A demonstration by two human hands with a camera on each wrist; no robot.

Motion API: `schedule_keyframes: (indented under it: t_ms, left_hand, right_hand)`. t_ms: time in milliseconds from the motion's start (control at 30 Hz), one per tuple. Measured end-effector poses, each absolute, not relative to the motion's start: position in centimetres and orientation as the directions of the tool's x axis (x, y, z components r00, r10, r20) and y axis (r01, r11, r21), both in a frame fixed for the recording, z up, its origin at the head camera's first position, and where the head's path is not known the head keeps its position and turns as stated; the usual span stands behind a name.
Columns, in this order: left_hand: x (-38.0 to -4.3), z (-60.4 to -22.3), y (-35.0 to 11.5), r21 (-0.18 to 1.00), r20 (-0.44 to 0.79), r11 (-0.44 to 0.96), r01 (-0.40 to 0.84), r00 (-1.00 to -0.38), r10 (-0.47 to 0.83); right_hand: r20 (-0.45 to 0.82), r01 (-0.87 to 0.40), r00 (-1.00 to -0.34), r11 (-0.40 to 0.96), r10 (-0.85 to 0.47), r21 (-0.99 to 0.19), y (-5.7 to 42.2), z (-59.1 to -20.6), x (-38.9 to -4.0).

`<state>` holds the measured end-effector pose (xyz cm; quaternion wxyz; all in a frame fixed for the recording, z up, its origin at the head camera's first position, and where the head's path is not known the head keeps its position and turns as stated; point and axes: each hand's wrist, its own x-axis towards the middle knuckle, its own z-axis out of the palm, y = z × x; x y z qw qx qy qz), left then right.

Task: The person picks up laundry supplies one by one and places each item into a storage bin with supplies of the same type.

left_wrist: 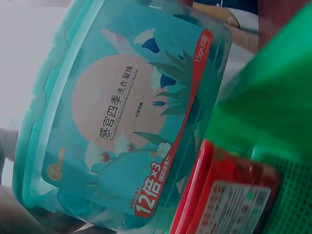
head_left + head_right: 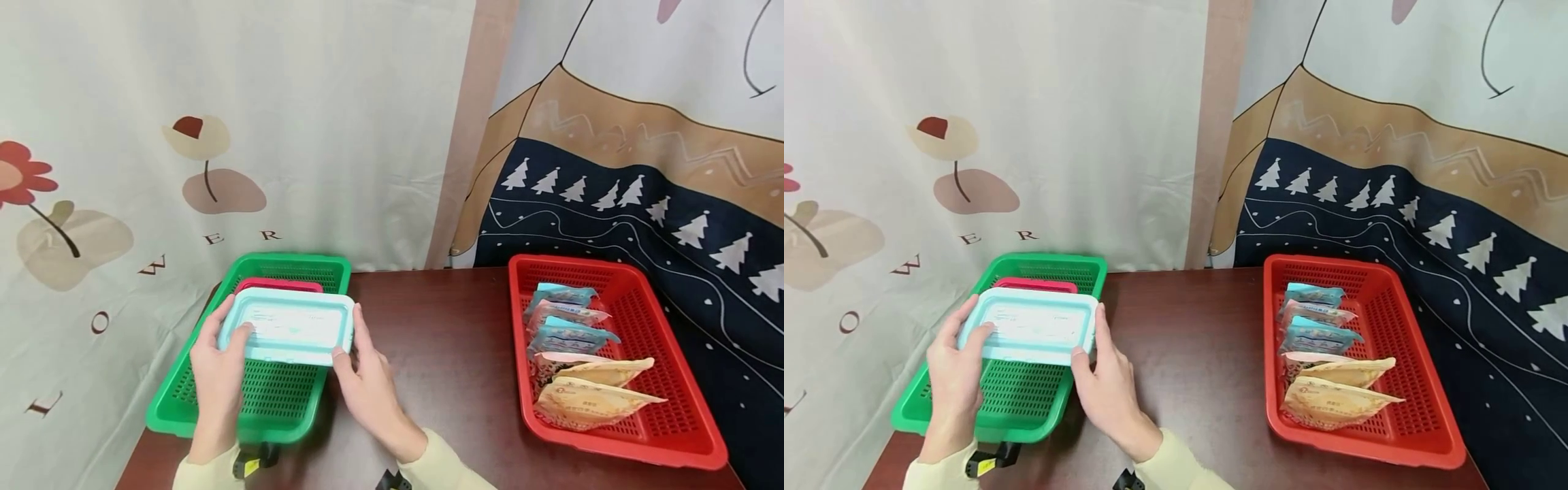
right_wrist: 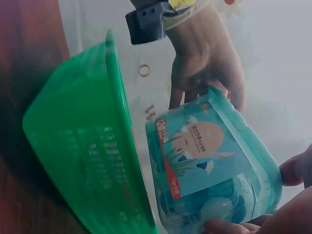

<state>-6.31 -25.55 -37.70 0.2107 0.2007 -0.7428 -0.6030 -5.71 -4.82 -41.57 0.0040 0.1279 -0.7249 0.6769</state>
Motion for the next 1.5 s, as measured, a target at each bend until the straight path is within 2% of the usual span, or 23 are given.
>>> schedule_keyframes:
  t_ms: [300,567,967,1400,1500]
  left_hand:
    - [-6.0,-37.7,-27.9,0.975,0.041,0.199,-0.094,-0.812,-0.582]
    - [-5.5,-38.1,-29.2,0.99,0.013,0.121,-0.077,-0.792,-0.611]
    - [-5.2,-37.9,-30.3,0.991,-0.023,0.088,-0.104,-0.766,-0.643]
    - [-5.4,-38.1,-31.3,0.98,-0.029,0.127,-0.153,-0.743,-0.669]
    - [-5.4,-38.3,-31.7,0.978,-0.061,0.109,-0.18,-0.738,-0.672]
  right_hand:
    - [0.126,-0.137,-0.967,0.036,-0.221,-0.99,-6.6,-41.4,-5.2]
    - [0.099,-0.132,-0.962,0.115,-0.256,-0.985,-7.5,-41.4,-5.0]
    - [0.11,-0.139,-0.941,0.067,-0.321,-0.988,-8.5,-41.2,-4.8]
    - [0.066,-0.128,-0.939,0.167,-0.337,-0.978,-9.4,-41.3,-4.8]
    - [0.036,-0.107,-0.936,0.183,-0.35,-0.977,-9.7,-41.3,-4.8]
